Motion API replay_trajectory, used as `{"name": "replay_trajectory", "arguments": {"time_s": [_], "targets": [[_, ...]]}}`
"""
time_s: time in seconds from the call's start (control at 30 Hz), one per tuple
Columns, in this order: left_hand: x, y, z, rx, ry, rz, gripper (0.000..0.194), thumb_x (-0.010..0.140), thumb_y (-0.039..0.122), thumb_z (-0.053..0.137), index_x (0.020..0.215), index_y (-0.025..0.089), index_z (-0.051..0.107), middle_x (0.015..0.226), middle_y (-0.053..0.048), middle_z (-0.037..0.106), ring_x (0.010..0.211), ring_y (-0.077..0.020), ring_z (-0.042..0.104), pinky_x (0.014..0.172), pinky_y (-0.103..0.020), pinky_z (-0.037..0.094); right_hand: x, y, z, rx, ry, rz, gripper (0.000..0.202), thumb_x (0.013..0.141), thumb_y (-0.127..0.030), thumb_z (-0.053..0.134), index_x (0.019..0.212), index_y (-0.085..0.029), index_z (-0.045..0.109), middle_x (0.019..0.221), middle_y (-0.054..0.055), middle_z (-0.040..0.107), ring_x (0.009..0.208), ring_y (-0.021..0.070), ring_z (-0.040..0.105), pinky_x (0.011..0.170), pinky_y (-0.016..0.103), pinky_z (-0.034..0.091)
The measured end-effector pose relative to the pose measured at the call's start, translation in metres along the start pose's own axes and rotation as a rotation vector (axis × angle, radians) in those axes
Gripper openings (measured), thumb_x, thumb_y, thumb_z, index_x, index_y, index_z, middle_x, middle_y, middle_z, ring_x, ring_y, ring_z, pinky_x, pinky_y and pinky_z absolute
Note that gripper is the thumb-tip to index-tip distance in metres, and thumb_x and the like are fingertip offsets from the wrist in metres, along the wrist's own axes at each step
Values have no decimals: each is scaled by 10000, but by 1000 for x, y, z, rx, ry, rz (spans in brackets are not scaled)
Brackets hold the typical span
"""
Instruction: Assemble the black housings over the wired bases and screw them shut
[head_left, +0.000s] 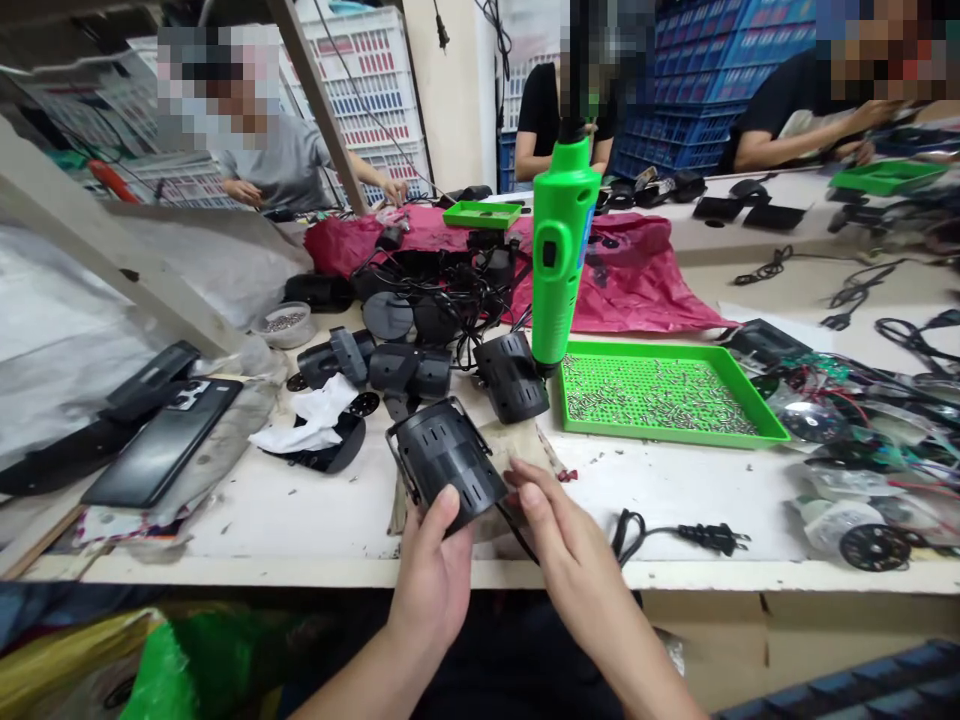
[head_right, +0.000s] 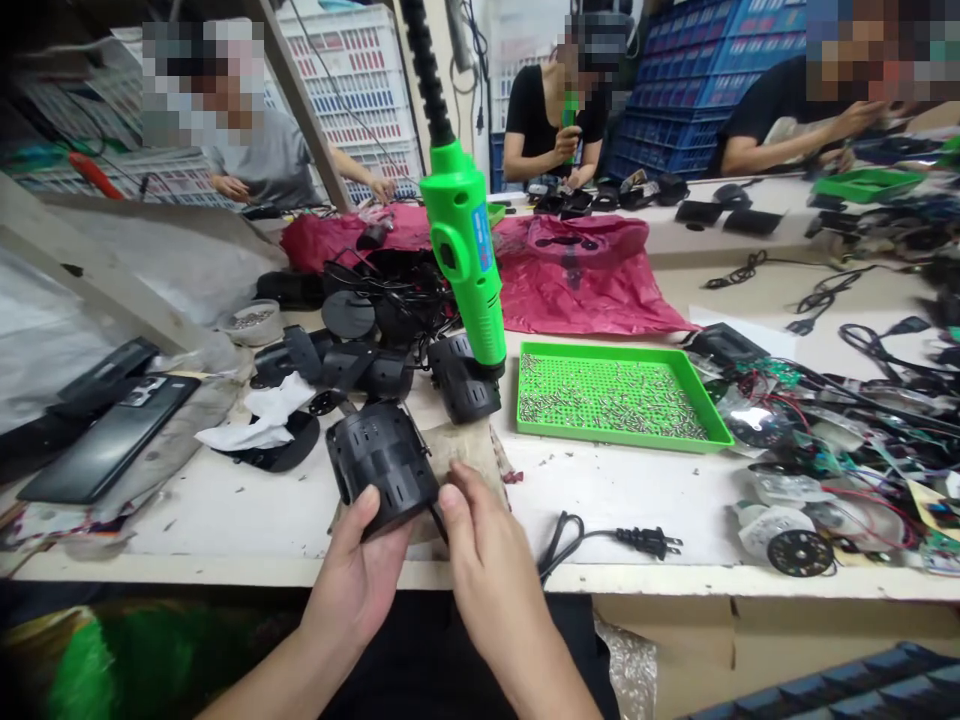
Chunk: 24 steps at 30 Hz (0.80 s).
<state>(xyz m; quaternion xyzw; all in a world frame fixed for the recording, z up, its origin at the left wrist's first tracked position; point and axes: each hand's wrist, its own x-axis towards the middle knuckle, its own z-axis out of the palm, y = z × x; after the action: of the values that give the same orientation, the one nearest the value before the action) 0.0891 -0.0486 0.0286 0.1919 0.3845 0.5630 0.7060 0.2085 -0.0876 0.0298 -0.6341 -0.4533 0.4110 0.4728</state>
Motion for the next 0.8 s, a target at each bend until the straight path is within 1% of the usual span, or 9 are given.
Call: {"name": "replay_trajectory", "arguments": {"time_s": [0.1, 0.17, 0.2, 0.33, 0.4, 0.47, 0.57, 0.67, 0.8], "targets": [[3, -3, 1, -3, 45, 39, 600, 731, 332, 751, 1292, 269, 547, 1155, -56, 682, 1142, -275, 576, 948, -416, 470, -7, -4, -13, -160, 26, -21, 305, 905, -471, 497, 1033, -234, 641, 1017, 53, 723, 969, 213, 678, 848, 329, 516], [3, -5, 1, 3, 63, 17, 618, 712, 336, 767, 1287, 263, 550, 1128, -65, 683, 1089, -268, 590, 898, -402, 493, -11, -3, -13, -214, 31, -87, 201, 879, -409, 566, 965, -243, 639, 872, 10, 726, 816, 173, 696, 721, 259, 524], [2, -5, 1, 2, 68, 4, 626, 703, 340, 775, 1283, 260, 552, 1116, -67, 683, 1059, -260, 597, 879, -390, 501, -13, -2, -11, -250, 52, -140, 167, 874, -377, 583, 961, -245, 637, 836, -4, 722, 771, 159, 694, 687, 242, 518], [0, -7, 2, -17, 58, 21, 631, 695, 365, 786, 1274, 268, 553, 1133, -66, 662, 1002, -231, 599, 857, -366, 511, -15, 8, 1, -422, 189, -364, 118, 904, -287, 544, 944, -226, 636, 804, -5, 724, 695, 147, 686, 658, 235, 509], [-1, -8, 2, -18, 61, 33, 631, 691, 373, 790, 1268, 275, 555, 1150, -67, 651, 970, -221, 602, 846, -364, 518, -14, 12, 6, -458, 234, -400, 132, 916, -274, 516, 927, -209, 631, 780, 6, 722, 660, 148, 682, 642, 234, 505], [-2, -10, 3, -10, 68, 50, 631, 686, 374, 794, 1263, 284, 556, 1174, -65, 637, 945, -211, 603, 838, -362, 525, -12, 14, 9, -425, 246, -363, 145, 923, -276, 495, 903, -203, 618, 717, 1, 701, 595, 138, 662, 594, 224, 489], [-3, -13, 4, -6, 58, 88, 625, 692, 363, 795, 1263, 307, 546, 1215, -50, 616, 954, -200, 600, 885, -380, 519, -10, 17, 14, -261, 216, -236, 161, 927, -315, 481, 868, -215, 593, 626, -26, 647, 537, 120, 623, 551, 210, 470], [-3, -14, 4, -3, 57, 95, 633, 685, 354, 802, 1261, 310, 543, 1213, -48, 615, 948, -195, 603, 923, -403, 505, -8, 19, 18, -101, 180, -119, 193, 925, -375, 480, 863, -223, 581, 592, -37, 609, 534, 121, 603, 554, 216, 476], [-2, -14, 4, -7, 65, 84, 641, 682, 357, 802, 1263, 293, 541, 1190, -63, 624, 944, -202, 608, 882, -390, 521, -7, 23, 21, 80, 133, 2, 241, 910, -438, 500, 862, -216, 581, 601, -28, 604, 562, 125, 597, 575, 225, 482]]}}
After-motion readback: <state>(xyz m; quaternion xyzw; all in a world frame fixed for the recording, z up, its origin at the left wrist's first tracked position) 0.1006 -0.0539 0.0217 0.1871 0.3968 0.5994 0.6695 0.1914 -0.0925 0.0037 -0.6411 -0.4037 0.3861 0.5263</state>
